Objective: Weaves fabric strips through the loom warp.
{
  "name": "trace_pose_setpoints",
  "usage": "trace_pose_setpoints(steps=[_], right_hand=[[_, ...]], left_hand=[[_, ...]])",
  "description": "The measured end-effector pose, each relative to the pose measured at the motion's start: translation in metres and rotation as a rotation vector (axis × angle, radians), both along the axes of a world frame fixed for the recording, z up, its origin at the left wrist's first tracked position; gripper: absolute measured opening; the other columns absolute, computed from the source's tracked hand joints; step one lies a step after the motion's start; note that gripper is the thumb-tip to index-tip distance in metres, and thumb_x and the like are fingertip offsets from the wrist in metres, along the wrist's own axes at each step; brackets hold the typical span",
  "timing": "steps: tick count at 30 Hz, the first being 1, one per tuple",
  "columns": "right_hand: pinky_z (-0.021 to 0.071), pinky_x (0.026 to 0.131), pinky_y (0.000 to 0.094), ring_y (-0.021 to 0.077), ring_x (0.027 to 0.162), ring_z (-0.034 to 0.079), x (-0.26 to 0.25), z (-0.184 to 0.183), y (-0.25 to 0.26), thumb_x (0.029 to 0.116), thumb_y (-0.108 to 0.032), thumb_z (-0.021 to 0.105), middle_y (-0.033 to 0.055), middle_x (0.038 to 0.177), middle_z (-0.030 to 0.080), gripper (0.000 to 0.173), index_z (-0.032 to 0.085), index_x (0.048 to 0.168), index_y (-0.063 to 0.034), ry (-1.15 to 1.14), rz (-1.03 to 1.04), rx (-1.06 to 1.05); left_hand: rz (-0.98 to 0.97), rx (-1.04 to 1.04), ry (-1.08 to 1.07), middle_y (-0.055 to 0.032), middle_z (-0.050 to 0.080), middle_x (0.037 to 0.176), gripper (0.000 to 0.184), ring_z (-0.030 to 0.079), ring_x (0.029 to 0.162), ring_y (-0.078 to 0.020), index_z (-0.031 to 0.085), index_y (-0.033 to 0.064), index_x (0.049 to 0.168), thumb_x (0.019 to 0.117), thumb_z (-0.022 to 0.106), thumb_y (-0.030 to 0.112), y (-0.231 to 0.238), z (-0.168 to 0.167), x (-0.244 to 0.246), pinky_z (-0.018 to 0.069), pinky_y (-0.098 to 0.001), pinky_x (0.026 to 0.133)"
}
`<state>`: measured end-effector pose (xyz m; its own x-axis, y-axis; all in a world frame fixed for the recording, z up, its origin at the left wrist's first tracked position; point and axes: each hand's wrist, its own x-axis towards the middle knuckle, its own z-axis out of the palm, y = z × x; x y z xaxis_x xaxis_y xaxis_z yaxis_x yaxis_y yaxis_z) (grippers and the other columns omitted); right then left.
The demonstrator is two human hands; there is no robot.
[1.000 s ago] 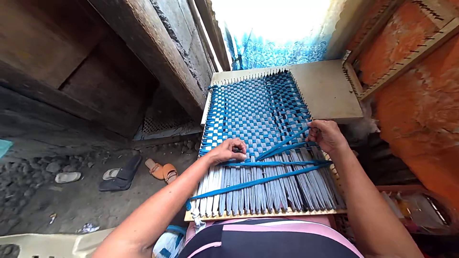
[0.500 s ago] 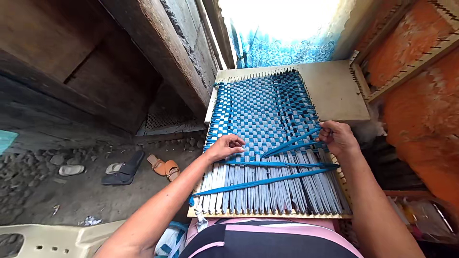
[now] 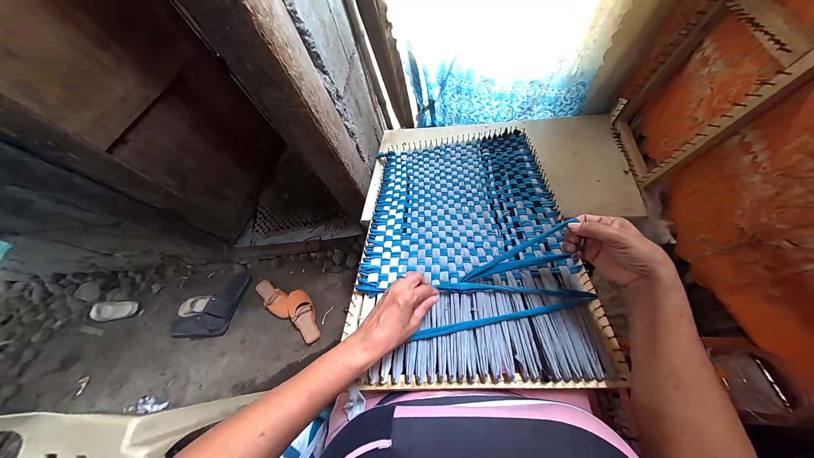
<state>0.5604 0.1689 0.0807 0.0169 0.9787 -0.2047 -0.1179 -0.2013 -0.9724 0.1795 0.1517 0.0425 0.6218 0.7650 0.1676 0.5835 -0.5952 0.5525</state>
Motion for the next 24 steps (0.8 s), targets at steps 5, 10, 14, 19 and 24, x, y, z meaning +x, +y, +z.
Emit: trace_pose_setpoints(steps=[5,10,14,19,24], right_hand=[[0.0574,0.072,0.0243,0.0072,0.072,0.066,-0.015,0.038,-0.015,0.0949,-0.003,0.058,-0.0004,0.078,0.069,0.008,0.064,0.091,-0.0075,-0.211,0.058,0.144],[0.0523,0.062,0.0224,0.0063,0.067,0.061,-0.056,0.077,-0.026,0.0951,-0.003,0.063,0.001,0.079,0.065,0.002,0.065,0.095,-0.0038,-0.47,0.162,0.341],[0.0594,0.077,0.0317,0.011,0.081,0.069,-0.084,0.1,-0.02,0.0958,-0.009,0.065,0.0044,0.088,0.071,0.008,0.07,0.1,-0.0045,-0.757,0.312,0.543],[0.0569,0.071,0.0272,0.0081,0.075,0.067,-0.089,0.109,-0.01,0.0953,-0.008,0.068,0.0028,0.082,0.069,0.005,0.071,0.096,-0.0043,-0.697,0.448,0.544],[0.0549,0.068,0.0193,0.003,0.075,0.066,-0.083,0.109,-0.007,0.097,-0.006,0.065,0.0014,0.086,0.07,0.006,0.07,0.098,-0.0028,-0.599,0.609,0.531]], left_hand=[[-0.001,-0.018,-0.164,-0.0164,0.07,0.105,0.026,0.069,0.098,-0.0269,0.074,0.0004,0.115,0.1046,0.056,0.016,0.031,0.019,0.049,0.0562,-0.0421,0.09],[-0.146,0.102,-0.316,-0.0175,0.067,0.127,0.041,0.064,0.118,-0.0271,0.06,-0.0008,0.137,0.1009,0.064,0.017,0.033,0.065,0.102,0.0517,-0.0398,0.102],[-0.057,0.153,-0.302,-0.0147,0.072,0.097,0.025,0.072,0.087,-0.0236,0.068,-0.0017,0.111,0.0891,0.074,0.008,0.031,0.103,0.112,0.0597,-0.041,0.078],[-0.173,-0.104,-0.16,-0.006,0.072,0.088,0.016,0.069,0.079,-0.0141,0.07,0.0042,0.106,0.0929,0.074,0.014,0.037,0.14,0.081,0.0579,-0.0359,0.075],[-0.238,-0.197,-0.275,-0.0034,0.074,0.083,0.005,0.068,0.074,-0.0052,0.074,0.0017,0.096,0.0937,0.07,0.002,0.048,0.133,0.069,0.0576,-0.0231,0.073]])
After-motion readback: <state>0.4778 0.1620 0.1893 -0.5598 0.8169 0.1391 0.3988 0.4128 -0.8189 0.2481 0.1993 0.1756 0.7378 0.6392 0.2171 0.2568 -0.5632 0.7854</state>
